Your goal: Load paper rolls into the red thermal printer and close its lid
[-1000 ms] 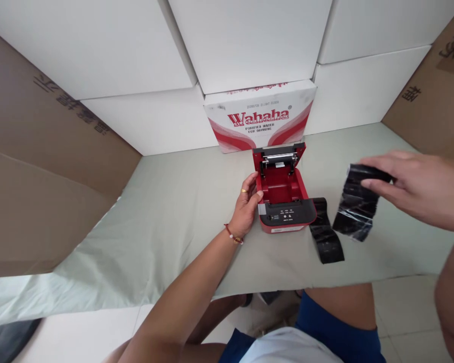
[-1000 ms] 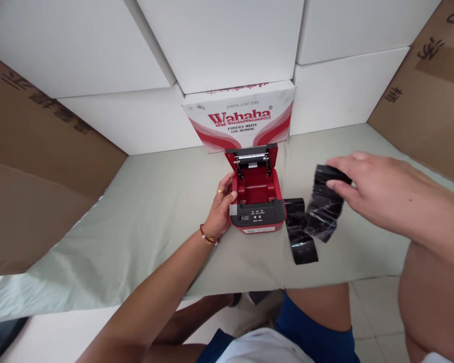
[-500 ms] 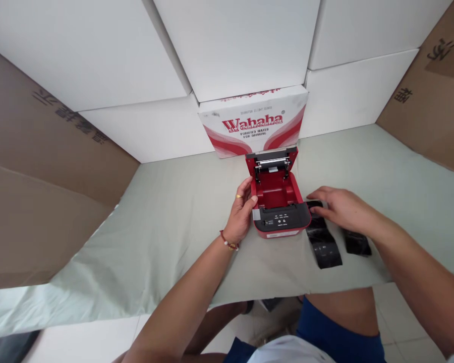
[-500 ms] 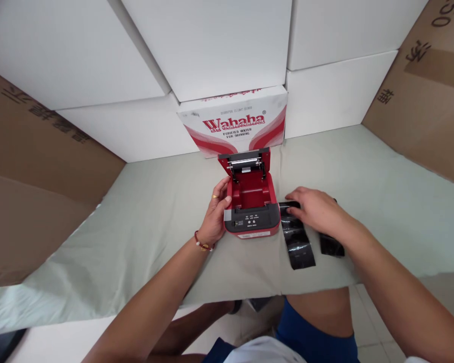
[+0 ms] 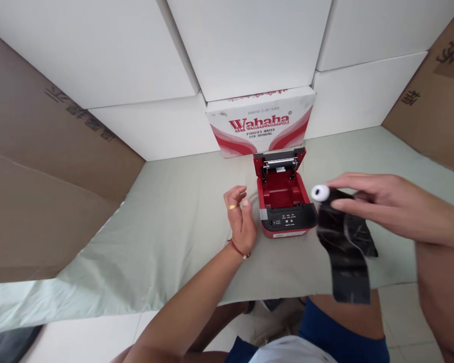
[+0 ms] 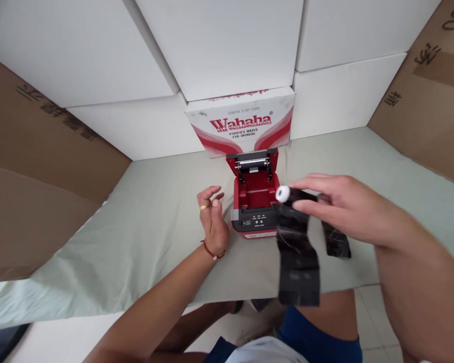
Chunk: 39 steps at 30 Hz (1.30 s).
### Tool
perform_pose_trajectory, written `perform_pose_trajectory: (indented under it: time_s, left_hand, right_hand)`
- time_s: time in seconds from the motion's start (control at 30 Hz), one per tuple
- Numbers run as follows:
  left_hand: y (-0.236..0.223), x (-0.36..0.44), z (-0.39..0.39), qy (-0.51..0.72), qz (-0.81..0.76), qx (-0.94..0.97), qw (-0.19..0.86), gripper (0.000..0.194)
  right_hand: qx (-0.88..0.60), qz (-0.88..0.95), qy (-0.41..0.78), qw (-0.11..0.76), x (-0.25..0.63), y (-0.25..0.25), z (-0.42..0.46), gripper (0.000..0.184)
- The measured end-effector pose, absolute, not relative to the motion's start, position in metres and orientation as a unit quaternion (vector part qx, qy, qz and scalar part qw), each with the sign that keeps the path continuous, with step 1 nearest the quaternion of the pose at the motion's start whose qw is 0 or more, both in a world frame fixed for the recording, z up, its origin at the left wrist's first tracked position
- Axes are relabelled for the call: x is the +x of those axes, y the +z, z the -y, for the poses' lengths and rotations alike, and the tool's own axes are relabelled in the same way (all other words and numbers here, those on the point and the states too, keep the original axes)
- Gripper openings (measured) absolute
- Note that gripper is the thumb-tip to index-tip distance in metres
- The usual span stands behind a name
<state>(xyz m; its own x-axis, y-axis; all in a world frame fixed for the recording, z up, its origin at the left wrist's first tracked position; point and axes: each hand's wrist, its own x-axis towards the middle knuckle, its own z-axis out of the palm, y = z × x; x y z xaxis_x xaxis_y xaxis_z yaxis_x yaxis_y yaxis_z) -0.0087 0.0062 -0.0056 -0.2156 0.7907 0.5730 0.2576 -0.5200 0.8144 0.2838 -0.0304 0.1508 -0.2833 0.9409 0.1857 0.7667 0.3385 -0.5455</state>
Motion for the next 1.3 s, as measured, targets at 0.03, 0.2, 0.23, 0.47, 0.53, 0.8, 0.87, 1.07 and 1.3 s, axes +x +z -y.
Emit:
perform_pose_trajectory:
  time_s: [0.03,0.2,0.23,0.47,0.53,0.8,0.87,1.07,1.3]
  left_hand:
    - [-0.003,-0.009,-0.002,0.641,-0.409,0.631,0.154,0.039]
    - [0.015,-0.002,0.015,0.605,-0.211,0.761,-0.097,0.05]
    - [0.018,0.001,0.018,0.597,-0.197,0.768,-0.124,0.046]
    - [0.027,0.01,0.032,0.533,-0.203,0.809,-0.14,0.025]
    - [0.027,0.01,0.032,0.542,-0.196,0.806,-0.133,0.023]
    - [0.026,0.008,0.026,0.534,-0.184,0.816,-0.123,0.038]
    - [0.025,0.007,0.026,0.526,-0.2,0.817,-0.124,0.04]
    - [0.021,0.006,0.027,0.493,-0.216,0.834,-0.122,0.031]
    - [0.023,0.006,0.026,0.497,-0.215,0.83,-0.134,0.022]
  right_hand:
    - [-0.533,0.787,0.2,0.24,0.267,0.146,0.025,0.04]
    - [-0.586,0.789,0.114,0.148,0.205,0.118,0.0,0.038]
    - [-0.6,0.785,0.094,0.12,0.198,0.116,-0.003,0.038]
    - [-0.631,0.775,0.039,-0.008,0.172,0.116,-0.026,0.039]
    - [-0.63,0.775,0.04,-0.029,0.165,0.116,-0.031,0.039]
    - [-0.624,0.777,0.052,-0.063,0.157,0.117,-0.046,0.036]
    - [-0.62,0.78,0.052,-0.063,0.158,0.116,-0.046,0.035]
    - [-0.625,0.777,0.04,-0.063,0.163,0.12,-0.035,0.037]
    - [-0.644,0.76,0.028,-0.082,0.161,0.123,-0.034,0.04]
